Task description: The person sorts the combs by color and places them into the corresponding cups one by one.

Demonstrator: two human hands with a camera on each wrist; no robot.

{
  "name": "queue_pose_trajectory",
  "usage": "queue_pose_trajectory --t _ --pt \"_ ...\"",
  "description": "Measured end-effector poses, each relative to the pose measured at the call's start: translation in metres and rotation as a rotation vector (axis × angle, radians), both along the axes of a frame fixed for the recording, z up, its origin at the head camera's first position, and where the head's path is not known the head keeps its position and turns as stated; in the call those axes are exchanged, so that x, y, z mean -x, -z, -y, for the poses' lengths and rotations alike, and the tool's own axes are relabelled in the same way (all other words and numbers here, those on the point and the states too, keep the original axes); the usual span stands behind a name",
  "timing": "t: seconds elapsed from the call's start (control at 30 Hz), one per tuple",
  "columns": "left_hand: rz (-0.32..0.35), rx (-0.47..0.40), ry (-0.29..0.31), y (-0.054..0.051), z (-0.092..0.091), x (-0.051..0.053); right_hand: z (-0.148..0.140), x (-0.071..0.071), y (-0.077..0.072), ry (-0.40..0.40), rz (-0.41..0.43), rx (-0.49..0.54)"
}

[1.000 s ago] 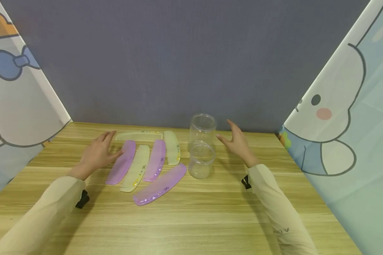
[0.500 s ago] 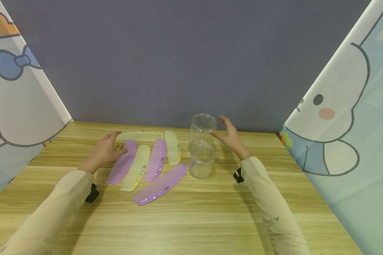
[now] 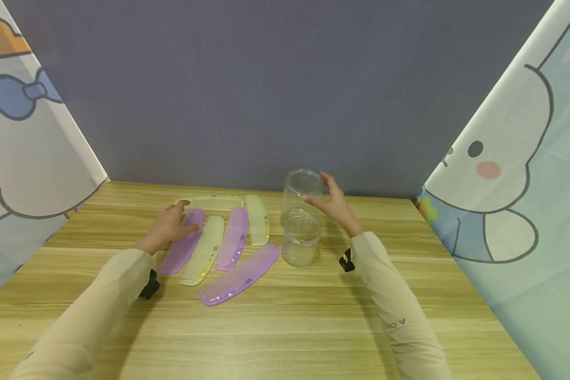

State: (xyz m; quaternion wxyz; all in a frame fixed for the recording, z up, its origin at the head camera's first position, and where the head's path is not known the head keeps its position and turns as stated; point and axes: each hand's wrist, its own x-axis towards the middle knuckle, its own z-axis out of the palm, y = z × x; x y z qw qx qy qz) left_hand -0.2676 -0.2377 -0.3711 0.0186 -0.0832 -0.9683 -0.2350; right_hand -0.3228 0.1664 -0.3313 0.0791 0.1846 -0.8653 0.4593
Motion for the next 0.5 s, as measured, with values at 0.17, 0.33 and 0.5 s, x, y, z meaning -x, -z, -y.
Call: queue_pose_trajectory --t 0.17,0.33,0.5 --pt "0.027 -0.005 -0.004 0.0008 -0.0022 -0.0003 0.0025 0.0013 0.0038 -0.003 0.010 0.038" --pt "0.050 -0.005 -0.017 0.0008 -0.0041 -0.0008 0.0033 0.0021 0.0068 -0.016 0.010 0.069" --pt "0.053 -0.001 -0.029 0.0035 -0.0044 0.0003 0.0036 0.0008 0.0072 -0.015 0.017 0.065"
